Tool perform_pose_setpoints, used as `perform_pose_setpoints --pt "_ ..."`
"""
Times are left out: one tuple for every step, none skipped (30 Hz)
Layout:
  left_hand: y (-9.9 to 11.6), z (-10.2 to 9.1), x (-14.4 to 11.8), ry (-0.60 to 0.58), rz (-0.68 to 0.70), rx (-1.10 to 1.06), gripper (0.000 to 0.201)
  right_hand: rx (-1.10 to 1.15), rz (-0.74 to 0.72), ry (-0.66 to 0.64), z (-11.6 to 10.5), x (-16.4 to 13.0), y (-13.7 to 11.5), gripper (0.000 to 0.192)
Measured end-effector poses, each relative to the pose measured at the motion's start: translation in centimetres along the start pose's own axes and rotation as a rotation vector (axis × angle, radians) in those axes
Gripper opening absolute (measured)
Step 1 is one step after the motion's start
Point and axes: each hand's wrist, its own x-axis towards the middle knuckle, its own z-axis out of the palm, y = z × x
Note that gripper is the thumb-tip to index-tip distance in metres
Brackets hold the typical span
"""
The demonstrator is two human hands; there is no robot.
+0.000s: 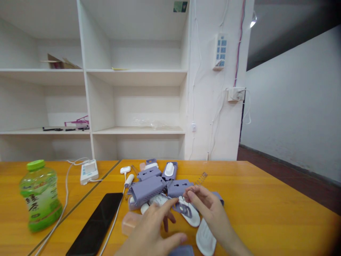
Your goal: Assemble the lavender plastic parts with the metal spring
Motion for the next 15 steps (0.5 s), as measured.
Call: perform_pose_setpoints --pt "0.0 -0.3 -0.1 -0.060 0.034 0.015 0.090 0.023 0.003 0.026 -0.4 0.2 -0.2 0.038" --pt "0.1 -0.4 0.0 -0.118 0.073 0.032 0.097 0.041 0.003 0.053 -0.8 0.4 -0.4 0.038" --pt "0.2 -0.4 0.0 -0.170 0.103 0.056 0.102 0.053 -0.001 0.079 -1.4 0.6 -0.6 0.038" --pt "0.4 -0.2 0.2 -0.221 0.115 0.093 0.103 0.060 -0.007 0.104 -1.9 0.8 -0.7 0.037" --pt "0.6 0.1 0.3 -0.273 0.114 0.147 0.099 0.064 -0.015 0.126 -2.5 1.0 -0.7 0.036" --pt "0.9 0.4 0.5 -0.326 0.099 0.215 0.092 0.065 -0.022 0.146 -3.1 1.1 -0.6 0.036" --pt "1.2 0.8 0.6 -0.376 0.087 0.283 0.084 0.065 -0.028 0.163 -3.6 1.3 -0.5 0.036" --pt "1.3 1.2 0.7 -0.422 0.089 0.336 0.075 0.062 -0.031 0.178 -4.0 1.5 -0.3 0.036" --pt "1.4 1.4 0.8 -0.458 0.103 0.368 0.066 0.057 -0.034 0.188 -4.4 1.6 -0.1 0.036" --pt "1.2 1.5 0.9 -0.480 0.122 0.373 0.059 0.052 -0.035 0.193 -4.7 1.6 0.1 0.036" --pt "0.8 1.5 1.0 -0.489 0.134 0.361 0.055 0.046 -0.037 0.191 -4.9 1.7 0.3 0.036" --pt "0.1 1.3 1.1 -0.488 0.137 0.344 0.055 0.041 -0.039 0.184 -5.0 1.7 0.5 0.035" --pt "-0.8 1.1 1.2 -0.478 0.131 0.332 0.058 0.036 -0.042 0.174 -5.0 1.7 0.7 0.034" --pt "-1.7 0.8 1.3 -0.448 0.117 0.337 0.064 0.031 -0.047 0.165 -5.1 1.7 0.8 0.031" --pt "-2.7 0.5 1.5 -0.406 0.110 0.346 0.071 0.025 -0.054 0.163 -5.1 1.8 0.9 0.027"
